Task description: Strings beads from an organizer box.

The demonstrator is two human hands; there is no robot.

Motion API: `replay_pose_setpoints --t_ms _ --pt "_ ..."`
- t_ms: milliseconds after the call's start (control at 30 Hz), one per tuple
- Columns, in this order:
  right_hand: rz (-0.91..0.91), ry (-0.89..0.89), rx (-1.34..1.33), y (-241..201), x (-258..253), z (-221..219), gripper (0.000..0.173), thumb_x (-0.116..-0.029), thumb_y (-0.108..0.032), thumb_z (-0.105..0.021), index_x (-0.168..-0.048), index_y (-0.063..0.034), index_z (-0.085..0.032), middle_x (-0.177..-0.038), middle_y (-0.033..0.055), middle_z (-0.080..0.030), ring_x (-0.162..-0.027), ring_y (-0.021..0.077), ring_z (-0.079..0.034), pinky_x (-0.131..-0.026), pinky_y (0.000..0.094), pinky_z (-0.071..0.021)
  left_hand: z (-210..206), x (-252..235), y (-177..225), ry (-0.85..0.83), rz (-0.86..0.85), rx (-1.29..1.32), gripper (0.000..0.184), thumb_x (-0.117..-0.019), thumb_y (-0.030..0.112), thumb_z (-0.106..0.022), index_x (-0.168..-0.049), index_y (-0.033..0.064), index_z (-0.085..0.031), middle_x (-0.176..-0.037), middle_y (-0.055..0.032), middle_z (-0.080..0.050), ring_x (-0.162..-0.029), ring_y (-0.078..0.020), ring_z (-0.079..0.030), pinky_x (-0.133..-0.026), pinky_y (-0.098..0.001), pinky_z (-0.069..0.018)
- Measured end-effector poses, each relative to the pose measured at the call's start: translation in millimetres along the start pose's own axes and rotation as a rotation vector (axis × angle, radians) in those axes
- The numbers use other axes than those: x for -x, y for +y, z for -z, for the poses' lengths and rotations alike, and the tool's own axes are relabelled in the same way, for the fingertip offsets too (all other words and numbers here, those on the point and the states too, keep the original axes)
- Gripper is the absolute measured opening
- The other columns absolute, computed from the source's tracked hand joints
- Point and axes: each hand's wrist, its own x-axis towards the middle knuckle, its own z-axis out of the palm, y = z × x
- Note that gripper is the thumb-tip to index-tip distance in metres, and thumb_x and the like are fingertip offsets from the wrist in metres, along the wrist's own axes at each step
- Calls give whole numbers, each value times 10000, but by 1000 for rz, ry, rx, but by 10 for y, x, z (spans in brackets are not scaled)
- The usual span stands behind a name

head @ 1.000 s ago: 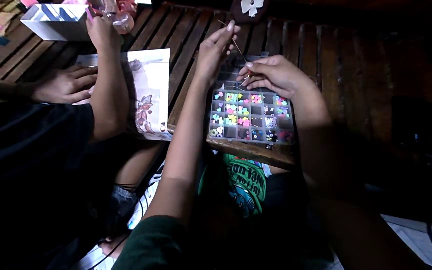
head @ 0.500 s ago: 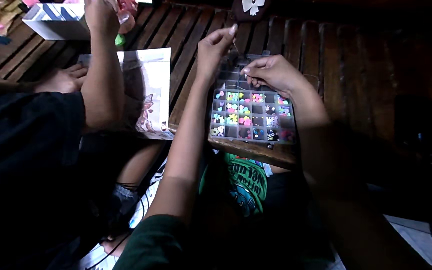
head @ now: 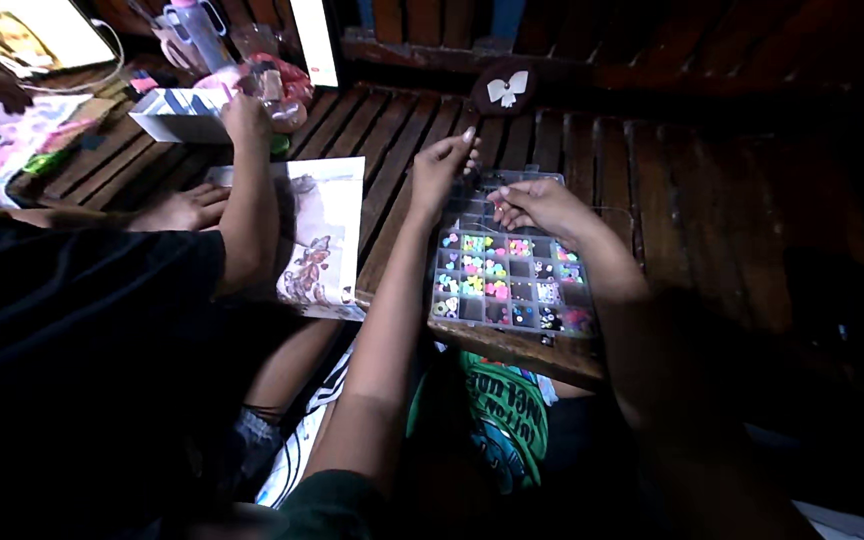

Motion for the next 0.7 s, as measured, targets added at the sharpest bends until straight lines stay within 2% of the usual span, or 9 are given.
replay_pose_setpoints --t_ms 133,233,333,467,633,700 --pt "7 -10 -17 -10 6 -22 277 -1100 -166 -466 -1222 16 -637 -897 48 -659 -739 69 -644 -718 244 -562 -6 2 7 -1 -1 85 254 -1080 179 -520 -1097 -20 -677 -859 -7 -670 -737 -55 -630 -705 -220 -548" --pt "35 -12 16 2 10 -50 241 -1074 -150 -529 -1218 0 -652 -896 43 -670 -750 68 -646 -732 246 -561 5 24 39 5 16 122 276 -1091 204 -495 -1115 -3 -677 -845 0 -661 -677 -42 -592 -621 -194 -508" --pt "93 -32 21 50 24 -27 188 -1053 -123 -566 -1165 -10 -666 -868 29 -664 -726 60 -638 -713 233 -563 -3 40 75 2 31 165 290 -1095 204 -482 -1162 -15 -660 -857 -6 -672 -667 -37 -588 -613 -191 -503" --pt "121 -28 11 77 -10 -13 151 -1036 -70 -577 -1122 21 -662 -832 8 -669 -713 33 -645 -711 205 -565 -32 51 97 -4 47 212 283 -1094 170 -480 -1165 -48 -645 -825 -26 -683 -644 -31 -590 -603 -183 -499" --pt "89 -9 101 47 31 -16 161 -1046 -72 -558 -1120 27 -660 -806 -17 -653 -680 -8 -613 -682 171 -534 -66 191 223 -61 101 91 272 -1092 157 -477 -1165 -47 -641 -783 0 -613 -624 -13 -525 -606 -174 -471" --pt "84 5 144 62 23 9 163 -1048 -78 -556 -1098 26 -670 -764 -25 -626 -637 -15 -577 -643 157 -506 -71 187 170 -74 58 -21 236 -1074 131 -519 -1116 -52 -662 -752 -14 -622 -604 -14 -532 -589 -177 -482"
